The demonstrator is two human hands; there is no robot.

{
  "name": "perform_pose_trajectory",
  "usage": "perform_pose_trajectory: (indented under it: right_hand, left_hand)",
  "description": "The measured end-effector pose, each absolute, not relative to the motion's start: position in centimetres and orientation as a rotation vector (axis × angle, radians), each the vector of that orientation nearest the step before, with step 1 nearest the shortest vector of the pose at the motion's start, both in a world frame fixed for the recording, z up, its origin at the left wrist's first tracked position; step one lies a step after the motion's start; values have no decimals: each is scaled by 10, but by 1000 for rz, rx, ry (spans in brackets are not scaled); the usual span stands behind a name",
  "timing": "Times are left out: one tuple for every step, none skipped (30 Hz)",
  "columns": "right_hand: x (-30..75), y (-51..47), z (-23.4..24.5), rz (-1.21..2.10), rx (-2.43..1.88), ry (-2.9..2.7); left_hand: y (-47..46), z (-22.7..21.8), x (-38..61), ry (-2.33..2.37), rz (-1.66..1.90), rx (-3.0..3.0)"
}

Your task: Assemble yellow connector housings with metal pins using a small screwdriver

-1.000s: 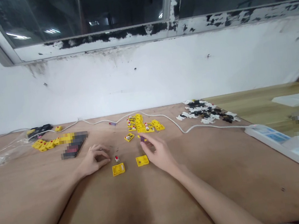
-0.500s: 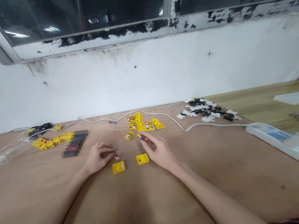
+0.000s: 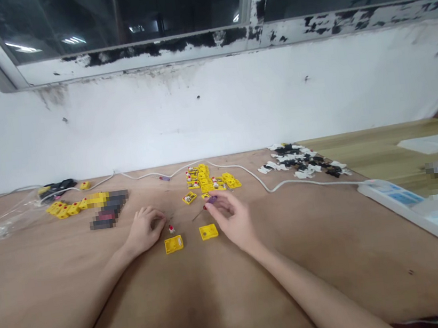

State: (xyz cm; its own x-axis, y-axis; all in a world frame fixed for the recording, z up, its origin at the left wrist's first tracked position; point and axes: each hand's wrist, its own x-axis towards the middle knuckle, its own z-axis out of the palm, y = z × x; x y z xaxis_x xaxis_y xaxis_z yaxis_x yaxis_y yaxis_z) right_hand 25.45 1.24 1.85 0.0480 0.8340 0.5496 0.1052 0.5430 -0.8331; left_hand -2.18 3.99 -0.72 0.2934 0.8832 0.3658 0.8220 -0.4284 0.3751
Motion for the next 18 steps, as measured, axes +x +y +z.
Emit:
perform_pose_trajectory:
  right_hand:
    - [253, 12, 19, 695, -857, -1410]
    - [251, 11, 19, 708, -854, -1395]
    - [250, 11, 18, 721, -854, -1389]
    - [249, 10, 18, 732, -856, -1385]
    - [249, 10, 18, 739, -860, -1381]
    - [248, 10, 17, 744, -863, -1377]
    - [248, 10, 17, 748, -865, -1372]
    - [248, 10, 16, 754, -863, -1367]
    - [248, 11, 16, 762, -860, -1362]
    - [248, 11, 15, 769, -856, -1356]
    - [248, 11, 15, 775, -852, -1352]
    - [248, 11, 15, 780, -850, -1351]
    - [248, 11, 15, 784, -848, -1352]
    - [248, 10, 15, 786, -846, -1354]
    - [247, 10, 15, 787, -845, -1358]
    - [247, 10, 16, 787, -844, -1362]
    - [247, 10, 16, 786, -844, -1365]
    - [246, 10, 16, 786, -844, -1367]
  left_hand:
    - [40, -7, -23, 1598, 806, 2453]
    - [40, -7, -24, 1589, 808, 2467]
    - [41, -8, -24, 1588, 811, 2469]
    - [42, -8, -24, 1594, 817, 2458]
    - [43, -9, -23, 1605, 822, 2435]
    - [44, -9, -22, 1612, 823, 2411]
    - [45, -9, -21, 1613, 822, 2391]
    - [45, -9, -20, 1611, 819, 2378]
    - [45, -9, -19, 1604, 811, 2372]
    - [45, -9, -18, 1591, 804, 2371]
    - [45, -8, -17, 1566, 797, 2375]
    - [44, -8, -18, 1533, 795, 2384]
    - [43, -7, -18, 1495, 794, 2396]
    - [42, -7, -19, 1458, 792, 2412]
    - [41, -7, -19, 1424, 787, 2433]
    - [41, -6, -20, 1398, 776, 2456]
    - [40, -6, -20, 1384, 759, 2478]
    - [40, -6, -20, 1376, 735, 2498]
